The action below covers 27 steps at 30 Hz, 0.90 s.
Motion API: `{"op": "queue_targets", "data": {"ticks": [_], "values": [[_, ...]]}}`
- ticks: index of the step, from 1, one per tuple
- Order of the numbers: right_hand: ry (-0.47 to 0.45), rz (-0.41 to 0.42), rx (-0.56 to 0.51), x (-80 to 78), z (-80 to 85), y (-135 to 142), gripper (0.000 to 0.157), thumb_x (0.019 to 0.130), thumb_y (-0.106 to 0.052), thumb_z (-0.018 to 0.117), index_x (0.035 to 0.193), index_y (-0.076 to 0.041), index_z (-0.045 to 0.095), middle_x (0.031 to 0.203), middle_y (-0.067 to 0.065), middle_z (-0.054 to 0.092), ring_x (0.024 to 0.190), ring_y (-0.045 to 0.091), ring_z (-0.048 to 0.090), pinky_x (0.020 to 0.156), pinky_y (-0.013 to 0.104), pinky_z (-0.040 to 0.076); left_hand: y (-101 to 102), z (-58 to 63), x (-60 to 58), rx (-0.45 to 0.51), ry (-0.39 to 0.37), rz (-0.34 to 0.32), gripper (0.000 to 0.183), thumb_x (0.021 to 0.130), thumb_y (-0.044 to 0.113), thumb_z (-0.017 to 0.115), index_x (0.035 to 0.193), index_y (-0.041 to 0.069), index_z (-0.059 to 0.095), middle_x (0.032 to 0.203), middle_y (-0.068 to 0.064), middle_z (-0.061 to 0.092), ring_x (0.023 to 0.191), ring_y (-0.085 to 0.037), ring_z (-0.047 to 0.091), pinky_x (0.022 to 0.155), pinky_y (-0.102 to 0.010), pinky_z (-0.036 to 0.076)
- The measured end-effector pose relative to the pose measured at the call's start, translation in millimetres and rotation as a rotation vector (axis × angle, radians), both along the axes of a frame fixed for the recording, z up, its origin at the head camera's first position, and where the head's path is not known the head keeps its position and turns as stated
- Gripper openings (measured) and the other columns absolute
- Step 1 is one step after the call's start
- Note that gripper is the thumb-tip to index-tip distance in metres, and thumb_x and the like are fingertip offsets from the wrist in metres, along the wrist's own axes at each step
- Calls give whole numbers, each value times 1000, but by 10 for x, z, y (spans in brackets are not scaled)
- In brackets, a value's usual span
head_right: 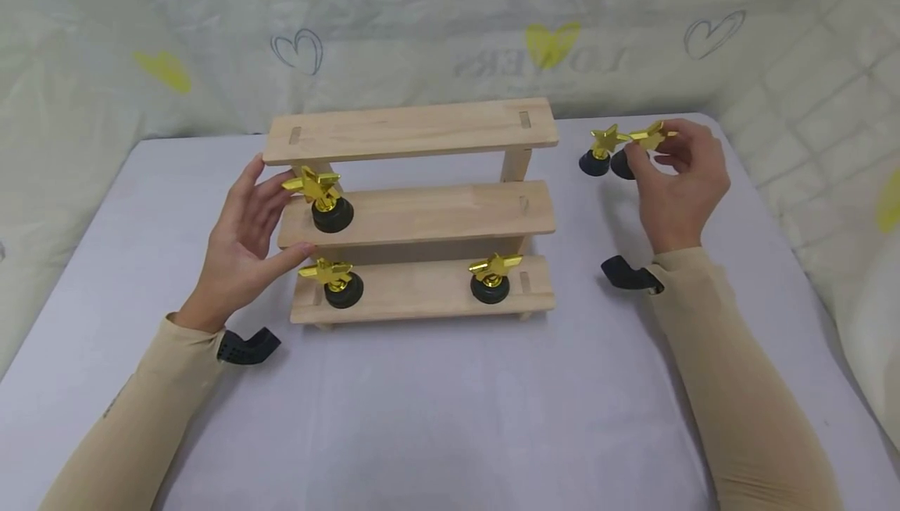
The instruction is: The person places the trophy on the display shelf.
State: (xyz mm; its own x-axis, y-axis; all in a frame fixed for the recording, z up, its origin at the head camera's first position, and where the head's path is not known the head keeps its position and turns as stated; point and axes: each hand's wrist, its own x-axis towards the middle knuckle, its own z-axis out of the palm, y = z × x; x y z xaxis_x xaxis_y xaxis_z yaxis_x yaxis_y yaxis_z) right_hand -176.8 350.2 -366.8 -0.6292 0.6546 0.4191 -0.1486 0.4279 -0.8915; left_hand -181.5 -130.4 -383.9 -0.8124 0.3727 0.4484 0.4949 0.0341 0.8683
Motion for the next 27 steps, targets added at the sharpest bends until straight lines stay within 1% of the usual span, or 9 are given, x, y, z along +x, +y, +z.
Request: {"op": "queue_targets", "data": {"ticks": [2, 6, 9, 12, 19, 23, 27], "values": [[6, 5, 3, 19, 28, -27, 29, 85, -9, 79, 109, -24, 73, 103, -15, 64, 95, 5, 65, 86, 14, 56, 2, 0, -2, 1, 0, 0, 120, 73, -28, 74, 167, 17, 14, 162, -17, 41, 150, -13, 44, 131, -25, 31], [35, 28, 1, 66, 66, -79, 29, 84, -7, 79, 110, -19, 73, 101, -14, 65, 93, 6, 65, 84, 14, 56, 3, -2, -1, 3, -1, -4, 118, 74, -28, 73, 167, 17, 15, 162, -17, 41, 150, -13, 44, 131, -24, 30], [46, 56, 22, 104, 85, -119, 32, 84, -4, 78, 114, -15, 74, 101, -14, 66, 93, 6, 66, 83, 14, 56, 3, -3, 0, 5, 4, -9, 117, 75, -28, 73, 167, 15, 15, 162, -18, 41, 150, -13, 44, 131, -23, 29], [39, 84, 50, 133, 104, -156, 34, 84, -2, 78, 116, -13, 73, 103, -15, 66, 94, 6, 66, 83, 13, 56, 3, -3, 3, 5, 3, -10, 117, 75, -27, 73, 167, 15, 15, 162, -17, 41, 150, -13, 44, 131, -22, 29], [14, 110, 88, 161, 130, -203, 35, 85, -5, 78, 118, -14, 72, 103, -17, 66, 92, 5, 67, 80, 13, 56, -2, 2, 16, 1, -4, -2, 117, 75, -27, 73, 167, 17, 15, 162, -17, 41, 149, -12, 45, 131, -21, 29], [1, 128, 84, 171, 143, -210, 35, 85, -5, 78, 118, -15, 72, 104, -16, 66, 92, 5, 67, 79, 12, 55, -3, -2, 18, -3, 0, 0, 117, 75, -27, 73, 167, 16, 15, 162, -19, 40, 149, -11, 45, 131, -21, 29], [18, 145, 71, 193, 168, -233, 36, 83, -2, 78, 117, -13, 72, 103, -14, 68, 91, 6, 68, 78, 13, 55, -2, 2, 19, -8, -4, 2, 117, 76, -26, 74, 167, 17, 15, 162, -18, 40, 149, -10, 45, 131, -20, 29]]}}
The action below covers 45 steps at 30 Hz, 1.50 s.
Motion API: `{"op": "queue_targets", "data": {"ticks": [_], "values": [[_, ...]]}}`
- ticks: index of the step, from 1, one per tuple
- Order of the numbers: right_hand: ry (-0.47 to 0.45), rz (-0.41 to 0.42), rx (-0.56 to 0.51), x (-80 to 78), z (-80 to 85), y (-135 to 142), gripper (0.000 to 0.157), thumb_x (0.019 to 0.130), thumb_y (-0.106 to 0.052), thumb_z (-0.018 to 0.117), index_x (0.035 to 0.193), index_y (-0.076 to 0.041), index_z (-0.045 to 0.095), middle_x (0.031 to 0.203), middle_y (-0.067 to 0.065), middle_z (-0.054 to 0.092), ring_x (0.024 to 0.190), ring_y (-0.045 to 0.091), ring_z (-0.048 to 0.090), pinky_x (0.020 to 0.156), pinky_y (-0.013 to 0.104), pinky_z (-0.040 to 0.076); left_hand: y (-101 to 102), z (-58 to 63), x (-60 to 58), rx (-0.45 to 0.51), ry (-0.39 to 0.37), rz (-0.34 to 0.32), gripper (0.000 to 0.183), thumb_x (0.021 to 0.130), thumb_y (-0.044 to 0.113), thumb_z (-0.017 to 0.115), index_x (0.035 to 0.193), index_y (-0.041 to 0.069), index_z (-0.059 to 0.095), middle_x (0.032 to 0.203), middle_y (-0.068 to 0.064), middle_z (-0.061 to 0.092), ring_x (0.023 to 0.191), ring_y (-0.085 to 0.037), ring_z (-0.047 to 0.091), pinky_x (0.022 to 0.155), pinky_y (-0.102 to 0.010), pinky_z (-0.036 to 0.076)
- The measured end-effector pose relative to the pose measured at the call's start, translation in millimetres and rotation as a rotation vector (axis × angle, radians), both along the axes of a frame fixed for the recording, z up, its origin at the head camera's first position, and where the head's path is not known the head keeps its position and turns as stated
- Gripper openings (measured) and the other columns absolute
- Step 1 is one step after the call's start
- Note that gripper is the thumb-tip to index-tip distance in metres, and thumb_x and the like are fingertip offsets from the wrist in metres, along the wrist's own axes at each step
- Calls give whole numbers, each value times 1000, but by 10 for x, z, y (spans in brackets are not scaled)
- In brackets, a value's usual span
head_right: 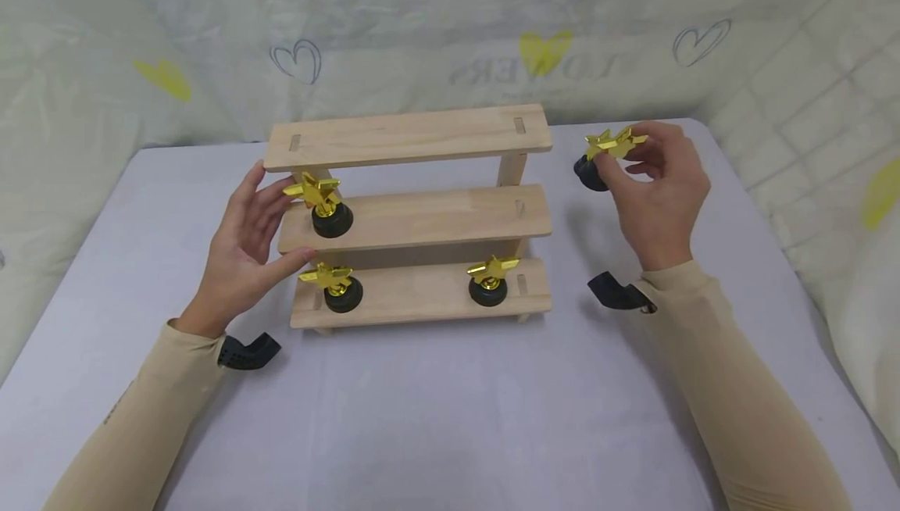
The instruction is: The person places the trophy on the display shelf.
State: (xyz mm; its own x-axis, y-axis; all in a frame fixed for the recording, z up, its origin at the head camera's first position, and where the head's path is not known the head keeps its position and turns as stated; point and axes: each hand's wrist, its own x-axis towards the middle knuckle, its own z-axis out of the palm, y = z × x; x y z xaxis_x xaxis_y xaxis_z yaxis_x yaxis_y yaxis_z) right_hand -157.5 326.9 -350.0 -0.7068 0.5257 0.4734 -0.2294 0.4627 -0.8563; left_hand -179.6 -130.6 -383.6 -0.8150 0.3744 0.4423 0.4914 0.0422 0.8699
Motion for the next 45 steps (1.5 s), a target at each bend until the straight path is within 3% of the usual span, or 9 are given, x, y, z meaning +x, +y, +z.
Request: {"op": "queue_targets", "data": {"ticks": [15, 24, 45], "values": [[201, 121, 36, 174, 239, -309, 35, 80, 9, 75, 114, 7, 68, 98, -12, 70, 82, 8, 64, 75, 17, 55, 9, 2, -28, -11, 8, 9, 117, 76, -25, 74, 167, 17, 15, 162, -18, 41, 148, -9, 45, 131, -19, 28], [339, 288, -75, 275, 335, -545, 36, 75, 18, 72, 111, 17, 64, 100, 1, 70, 80, 15, 63, 77, 24, 54, 15, -7, -32, -11, -3, 19, 116, 76, -25, 75, 167, 18, 16, 162, -17, 41, 148, -9, 46, 130, -19, 28], [277, 363, 84, 283, 270, -939, 39, 74, 18, 77, 110, 18, 62, 101, -13, 68, 82, 8, 63, 79, 18, 55, 30, 2, -33, -21, 4, 28, 117, 75, -25, 75, 167, 17, 16, 162, -18, 41, 147, -8, 46, 130, -18, 28]]}}
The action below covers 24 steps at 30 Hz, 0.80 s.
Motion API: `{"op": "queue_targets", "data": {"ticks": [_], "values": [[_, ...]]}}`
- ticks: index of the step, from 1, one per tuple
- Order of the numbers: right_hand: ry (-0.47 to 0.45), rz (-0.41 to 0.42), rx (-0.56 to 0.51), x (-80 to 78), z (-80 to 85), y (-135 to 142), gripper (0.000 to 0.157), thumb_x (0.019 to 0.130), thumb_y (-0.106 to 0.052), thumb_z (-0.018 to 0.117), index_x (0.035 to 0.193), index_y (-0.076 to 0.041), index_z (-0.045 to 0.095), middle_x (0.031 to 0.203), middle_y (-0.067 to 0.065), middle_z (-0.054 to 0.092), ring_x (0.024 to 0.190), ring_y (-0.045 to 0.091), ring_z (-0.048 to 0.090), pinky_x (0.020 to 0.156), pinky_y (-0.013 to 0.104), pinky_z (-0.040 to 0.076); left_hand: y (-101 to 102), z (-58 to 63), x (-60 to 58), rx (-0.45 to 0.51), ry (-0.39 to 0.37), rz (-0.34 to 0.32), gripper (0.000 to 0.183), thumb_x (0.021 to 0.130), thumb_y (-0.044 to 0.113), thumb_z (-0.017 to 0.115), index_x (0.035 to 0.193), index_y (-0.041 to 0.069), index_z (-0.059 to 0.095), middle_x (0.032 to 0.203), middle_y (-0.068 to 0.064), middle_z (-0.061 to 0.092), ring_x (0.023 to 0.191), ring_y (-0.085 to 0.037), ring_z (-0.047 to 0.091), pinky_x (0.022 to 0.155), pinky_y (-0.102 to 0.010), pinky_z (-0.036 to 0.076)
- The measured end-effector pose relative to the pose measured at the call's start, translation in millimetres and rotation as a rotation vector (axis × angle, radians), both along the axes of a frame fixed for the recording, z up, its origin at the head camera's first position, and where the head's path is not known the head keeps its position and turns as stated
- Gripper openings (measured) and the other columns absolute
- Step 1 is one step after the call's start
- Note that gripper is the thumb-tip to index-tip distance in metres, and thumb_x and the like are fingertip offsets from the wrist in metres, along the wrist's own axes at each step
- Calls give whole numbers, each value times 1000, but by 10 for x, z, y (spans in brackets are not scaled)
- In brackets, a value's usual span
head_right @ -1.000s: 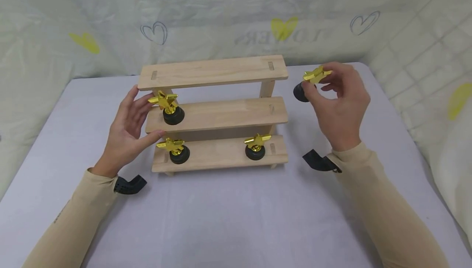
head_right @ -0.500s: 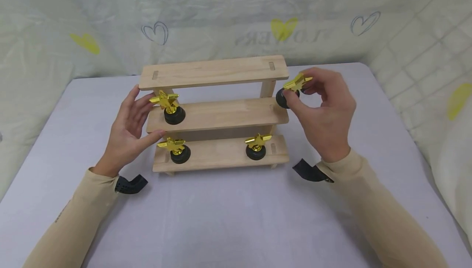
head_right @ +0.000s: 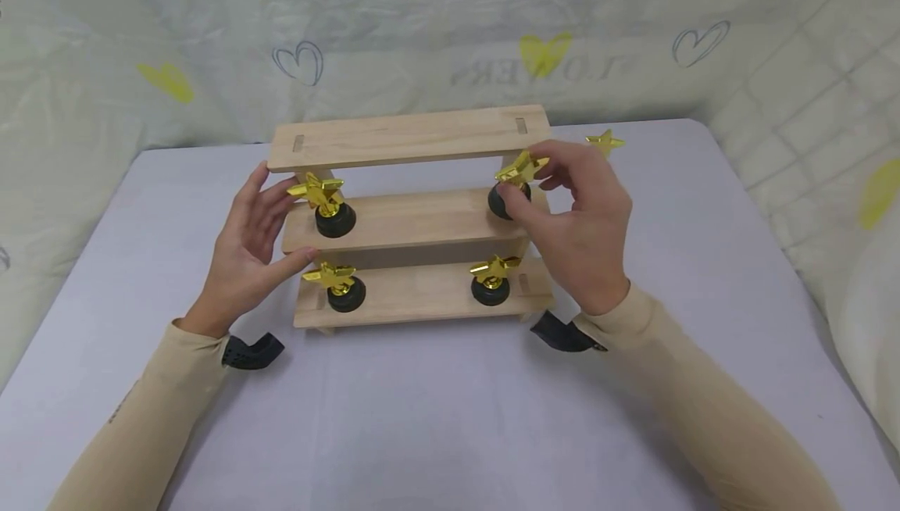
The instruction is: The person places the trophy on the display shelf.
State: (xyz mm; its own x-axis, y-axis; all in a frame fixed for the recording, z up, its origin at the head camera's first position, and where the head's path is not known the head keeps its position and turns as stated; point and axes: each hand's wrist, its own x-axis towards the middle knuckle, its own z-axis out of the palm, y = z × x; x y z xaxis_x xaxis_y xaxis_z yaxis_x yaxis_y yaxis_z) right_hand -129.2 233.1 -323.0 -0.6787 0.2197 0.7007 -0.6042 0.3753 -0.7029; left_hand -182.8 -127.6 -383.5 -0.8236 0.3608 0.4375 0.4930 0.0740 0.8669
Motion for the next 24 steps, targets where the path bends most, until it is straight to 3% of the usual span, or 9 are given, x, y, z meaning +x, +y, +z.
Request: {"op": "queue_targets", "data": {"ticks": [12, 24], "values": [[-22, 57, -23, -69, -82, -161, 39, 75, 17, 78, 111, 15, 63, 100, -11, 69, 82, 12, 63, 78, 19, 55, -12, -11, -4, -16, 8, 11, 118, 75, -24, 76, 167, 17, 16, 162, -16, 42, 147, -8, 46, 130, -19, 29], [-97, 17, 48, -79, -145, -175, 38, 78, 12, 80, 113, 8, 67, 103, -14, 66, 83, 12, 64, 76, 17, 54, -9, -8, 8, -27, 1, 17, 117, 76, -23, 76, 167, 18, 15, 162, -15, 42, 147, -7, 46, 130, -19, 28]]}}
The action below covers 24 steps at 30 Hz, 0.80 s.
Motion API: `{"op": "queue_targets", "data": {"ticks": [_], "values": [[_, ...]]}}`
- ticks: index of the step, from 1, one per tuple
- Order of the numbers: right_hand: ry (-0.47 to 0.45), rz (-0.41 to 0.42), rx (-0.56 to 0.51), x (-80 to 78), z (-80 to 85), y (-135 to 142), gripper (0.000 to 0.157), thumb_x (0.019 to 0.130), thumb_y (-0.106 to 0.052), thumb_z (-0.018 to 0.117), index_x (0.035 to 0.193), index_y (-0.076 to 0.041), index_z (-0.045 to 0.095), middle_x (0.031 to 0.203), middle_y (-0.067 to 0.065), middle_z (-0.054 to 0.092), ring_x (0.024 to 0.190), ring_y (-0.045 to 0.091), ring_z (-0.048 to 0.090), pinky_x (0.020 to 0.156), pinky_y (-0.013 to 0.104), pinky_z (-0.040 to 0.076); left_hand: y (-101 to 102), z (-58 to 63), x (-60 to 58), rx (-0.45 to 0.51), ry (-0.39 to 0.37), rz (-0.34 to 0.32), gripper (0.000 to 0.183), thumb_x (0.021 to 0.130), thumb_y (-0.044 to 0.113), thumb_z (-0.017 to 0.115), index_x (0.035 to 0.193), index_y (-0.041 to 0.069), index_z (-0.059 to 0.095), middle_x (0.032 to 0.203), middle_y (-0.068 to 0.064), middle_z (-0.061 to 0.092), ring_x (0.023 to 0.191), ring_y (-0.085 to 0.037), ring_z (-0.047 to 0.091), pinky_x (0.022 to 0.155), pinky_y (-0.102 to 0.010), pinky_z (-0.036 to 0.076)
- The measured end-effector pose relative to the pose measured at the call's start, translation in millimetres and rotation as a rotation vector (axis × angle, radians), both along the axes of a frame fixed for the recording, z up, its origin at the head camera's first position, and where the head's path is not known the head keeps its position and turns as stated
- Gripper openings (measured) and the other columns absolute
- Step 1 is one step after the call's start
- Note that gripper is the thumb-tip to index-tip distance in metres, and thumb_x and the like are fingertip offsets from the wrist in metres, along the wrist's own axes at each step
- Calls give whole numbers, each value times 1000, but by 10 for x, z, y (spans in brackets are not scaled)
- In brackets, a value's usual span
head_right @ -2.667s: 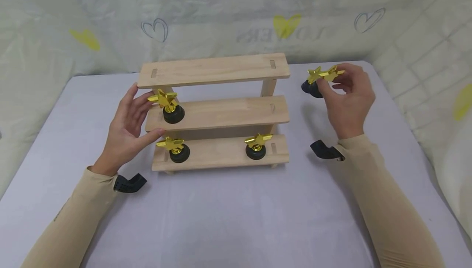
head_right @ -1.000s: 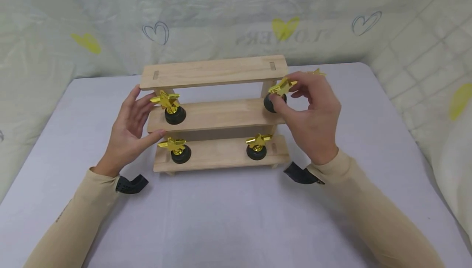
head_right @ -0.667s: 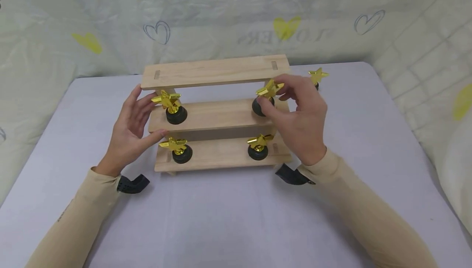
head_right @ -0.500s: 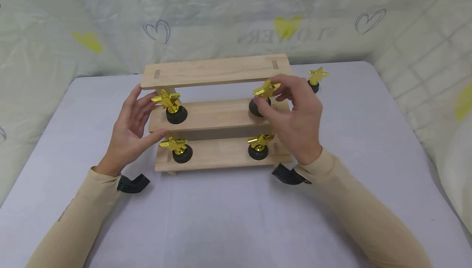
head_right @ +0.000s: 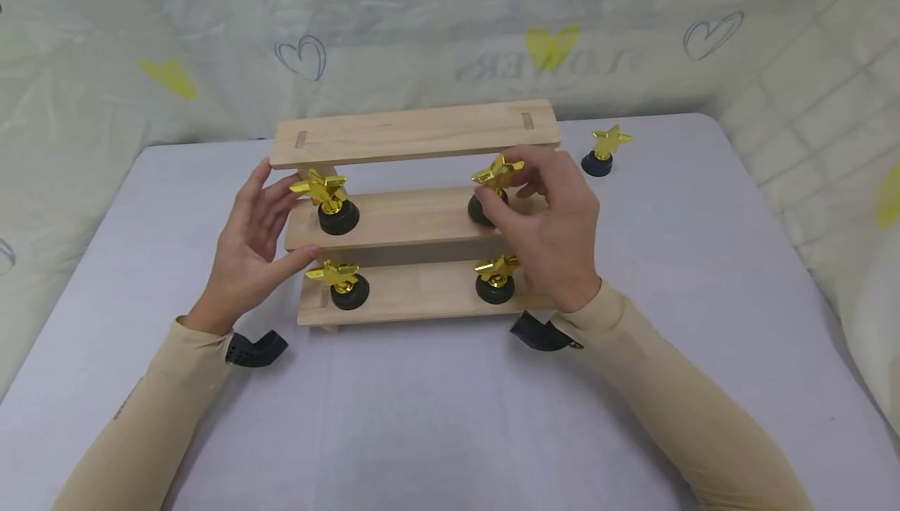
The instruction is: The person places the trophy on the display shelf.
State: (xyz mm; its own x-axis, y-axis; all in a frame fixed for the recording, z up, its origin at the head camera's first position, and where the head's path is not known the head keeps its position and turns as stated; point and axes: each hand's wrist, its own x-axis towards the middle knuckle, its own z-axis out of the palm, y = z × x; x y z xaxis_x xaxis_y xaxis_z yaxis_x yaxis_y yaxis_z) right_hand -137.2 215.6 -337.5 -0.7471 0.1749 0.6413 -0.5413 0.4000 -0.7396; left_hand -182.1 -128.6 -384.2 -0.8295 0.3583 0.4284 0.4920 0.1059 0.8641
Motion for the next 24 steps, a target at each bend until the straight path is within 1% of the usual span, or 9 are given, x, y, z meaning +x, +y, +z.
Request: {"op": "queue_targets", "data": {"ticks": [10, 14, 24], "values": [[-19, -44, 35, 0, -14, -12, 39, 79, 8, 82, 115, 6, 68, 103, -18, 65, 80, 13, 61, 72, 15, 52, -3, 7, 4, -3, -11, 3, 117, 76, -22, 77, 167, 19, 16, 162, -14, 42, 147, -8, 46, 130, -19, 28], [-20, -56, 45, 0, -31, -15, 40, 79, 8, 82, 116, 5, 68, 105, -19, 64, 82, 12, 62, 73, 14, 52, -4, 9, 8, -4, -16, 4, 117, 76, -22, 77, 167, 20, 16, 162, -13, 42, 147, -8, 46, 130, -19, 28], [-6, -80, 34, 5, -35, -21, 41, 77, 8, 84, 115, 4, 70, 106, -19, 65, 83, 9, 63, 73, 15, 52, -21, 16, 19, -10, -12, 2, 118, 75, -22, 77, 167, 19, 15, 163, -14, 42, 147, -8, 46, 131, -19, 28]]}}
